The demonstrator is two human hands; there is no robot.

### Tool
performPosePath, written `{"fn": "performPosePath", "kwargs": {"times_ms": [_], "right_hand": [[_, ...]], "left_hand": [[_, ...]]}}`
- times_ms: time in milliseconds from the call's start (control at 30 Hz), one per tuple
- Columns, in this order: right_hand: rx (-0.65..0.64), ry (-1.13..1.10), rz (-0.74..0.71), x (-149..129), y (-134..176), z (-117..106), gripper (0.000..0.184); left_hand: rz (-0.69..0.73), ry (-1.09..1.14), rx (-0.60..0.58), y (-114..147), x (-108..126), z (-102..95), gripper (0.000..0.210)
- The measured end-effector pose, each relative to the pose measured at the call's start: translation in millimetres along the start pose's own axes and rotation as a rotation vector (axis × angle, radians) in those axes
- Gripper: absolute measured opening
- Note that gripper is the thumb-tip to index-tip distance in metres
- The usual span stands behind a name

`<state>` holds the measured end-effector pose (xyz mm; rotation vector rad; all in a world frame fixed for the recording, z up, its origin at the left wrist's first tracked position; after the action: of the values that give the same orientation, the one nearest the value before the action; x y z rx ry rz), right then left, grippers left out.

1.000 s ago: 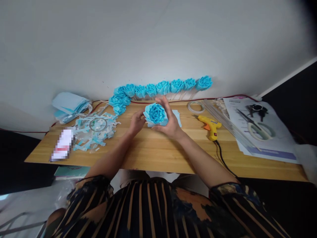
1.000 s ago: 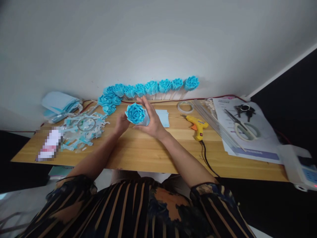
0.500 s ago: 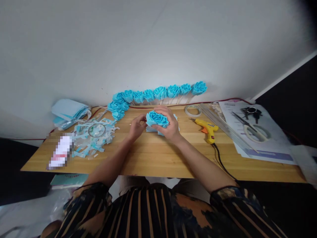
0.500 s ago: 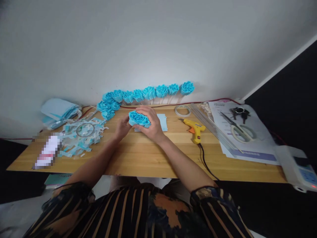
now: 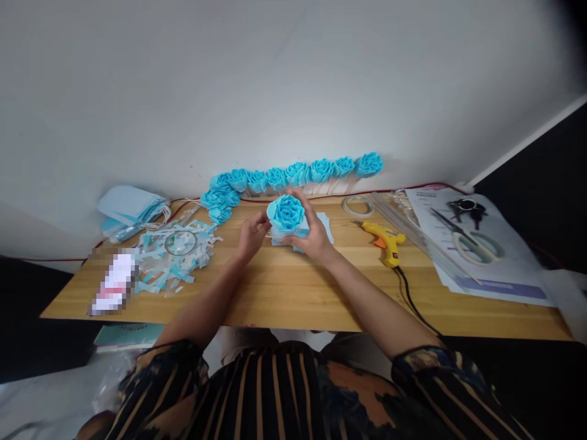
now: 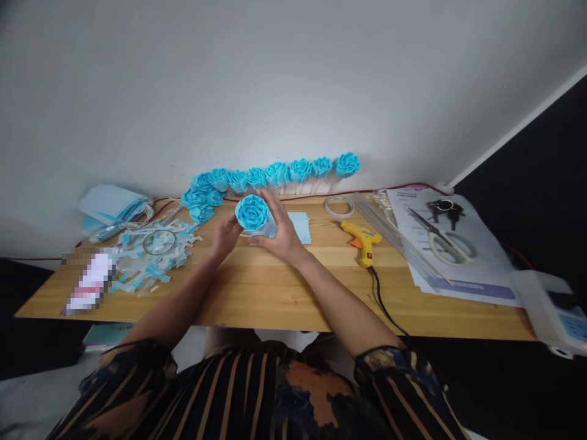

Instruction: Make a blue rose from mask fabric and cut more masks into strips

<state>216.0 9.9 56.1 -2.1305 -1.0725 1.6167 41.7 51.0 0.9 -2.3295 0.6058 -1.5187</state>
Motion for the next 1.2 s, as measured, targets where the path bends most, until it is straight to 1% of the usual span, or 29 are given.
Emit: {"fn": "performPosePath", "kwargs": {"times_ms": [100, 167, 333, 433, 533, 633, 700, 767, 867, 967, 1033, 1067, 1133, 1200], "right_hand": [[0.002, 0.001, -0.003, -1, 0, -1, 0.098], [0.011, -0.003, -0.005, -2, 0, -1, 0.095], [0.032, -0.029, -0.015, -3, 1, -3, 0.102], [0.02, -0.048, 0.014, -2, 1, -2, 0.104], [0.022, -0.062, 0.034, -2, 2, -2, 0.104], [0.057, -0.054, 0.054, 0, 3, -4, 0.1], [0.091, -0.02, 0.071, 2, 4, -7, 0.094], [0.119, 0.037, 0.067, 2, 5, -9, 0.081], [0.14, 0.12, 0.01, -2, 5, -11, 0.058], [0.152, 0.145, -0.047, -8, 4, -12, 0.049], [0.134, 0.142, -0.072, -10, 2, -11, 0.052], [0.116, 0.137, -0.078, -11, 1, -10, 0.058], [0.076, 0.111, -0.069, -9, 0, -6, 0.076], [0.042, 0.064, -0.029, -4, 0, -3, 0.097]], "left_hand": [[0.01, 0.008, -0.015, 0, 3, 2.4, 0.012], [0.031, 0.016, -0.021, 0, 5, 3.1, 0.011], [0.071, -0.012, -0.017, 1, 10, 2.3, 0.01], [0.086, -0.024, -0.022, 2, 13, 2.4, 0.012], [0.082, -0.049, -0.028, 2, 14, 2.9, 0.013], [0.073, -0.063, -0.032, 2, 12, 3.4, 0.013], [0.069, -0.07, -0.037, 1, 11, 4.1, 0.013], [0.071, -0.077, -0.039, 1, 11, 4.7, 0.014], [0.075, -0.085, -0.028, 1, 12, 4.1, 0.016], [0.071, -0.086, -0.032, 1, 11, 4.1, 0.015], [0.076, -0.076, -0.03, 1, 10, 3.6, 0.013], [0.081, -0.064, -0.025, 0, 9, 3.0, 0.013], [0.088, -0.036, -0.011, 0, 8, 1.2, 0.012], [0.084, -0.017, -0.002, -1, 7, -0.2, 0.013]]}}
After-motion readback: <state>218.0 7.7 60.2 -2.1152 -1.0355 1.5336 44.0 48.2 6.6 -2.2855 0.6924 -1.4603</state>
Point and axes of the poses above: each hand's wrist, its own y-axis away from the middle knuckle, its own z-axis out of the palm, x = y × z, the point moved 8 cm from there along -y, towards the middle knuckle, and after that the axes turned 8 degrees about -x, right-handed, at the moved point
